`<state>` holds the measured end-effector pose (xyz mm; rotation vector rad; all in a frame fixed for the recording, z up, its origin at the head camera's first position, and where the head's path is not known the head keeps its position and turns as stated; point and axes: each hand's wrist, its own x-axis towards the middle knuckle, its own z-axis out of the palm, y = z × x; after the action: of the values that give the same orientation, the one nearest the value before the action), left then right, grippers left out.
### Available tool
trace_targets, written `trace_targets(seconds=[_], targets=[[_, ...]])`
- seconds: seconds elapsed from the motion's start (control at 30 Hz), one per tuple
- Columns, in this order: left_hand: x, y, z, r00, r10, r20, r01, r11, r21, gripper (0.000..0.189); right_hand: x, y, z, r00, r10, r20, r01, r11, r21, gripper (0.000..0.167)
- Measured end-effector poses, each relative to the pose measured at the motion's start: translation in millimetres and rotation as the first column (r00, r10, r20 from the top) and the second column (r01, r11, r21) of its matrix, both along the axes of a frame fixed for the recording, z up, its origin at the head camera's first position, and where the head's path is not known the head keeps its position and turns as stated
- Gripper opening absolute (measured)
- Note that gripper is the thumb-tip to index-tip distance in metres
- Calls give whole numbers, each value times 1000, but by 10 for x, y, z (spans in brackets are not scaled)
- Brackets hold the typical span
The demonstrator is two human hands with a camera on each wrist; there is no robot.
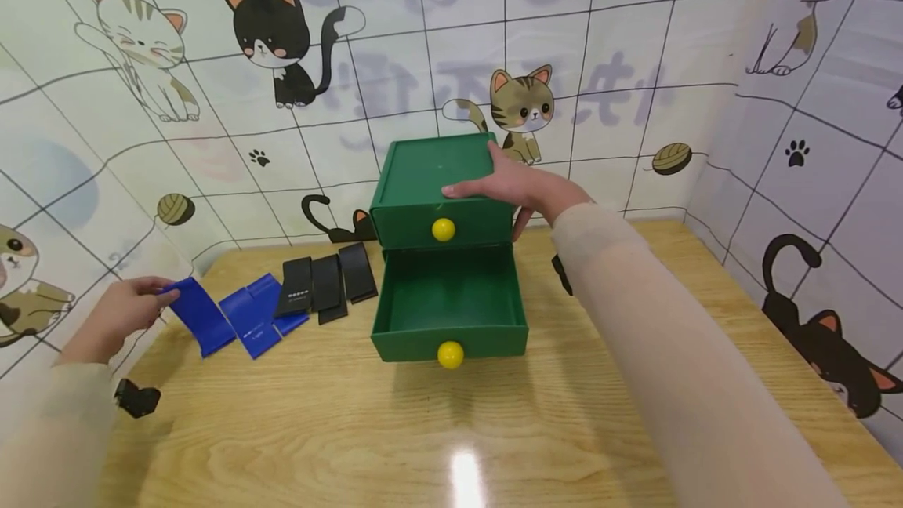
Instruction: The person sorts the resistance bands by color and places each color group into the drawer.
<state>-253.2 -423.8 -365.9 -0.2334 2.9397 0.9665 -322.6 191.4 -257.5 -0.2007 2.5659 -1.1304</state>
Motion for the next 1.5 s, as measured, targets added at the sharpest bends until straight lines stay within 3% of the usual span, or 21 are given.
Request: trace_targets(seconds=[0.2,0.63,0.97,1.17,1.5], targets=[[-31,194,344,1000,-15,-21,15,1000,-10,59,15,13,11,1000,5,0,-5,1000,-10,129],[-10,686,774,997,-53,-61,53,999,-10,58,-5,-23,0,1000,-20,9,20,1000,-7,132],[-8,1050,889,977,-165,-133,152,983,-103,47,4,-7,-8,1000,-9,-10,9,1000,-12,129],[-10,1188,889,968,-181,-174,163,981,-109,42,10,-6,-9,1000,-2,-3,2,1000,-19,128],[41,1442,982,958,-219,-184,200,973,-118,39,13,-5,-9,1000,-8,-8,8,1000,-6,130]])
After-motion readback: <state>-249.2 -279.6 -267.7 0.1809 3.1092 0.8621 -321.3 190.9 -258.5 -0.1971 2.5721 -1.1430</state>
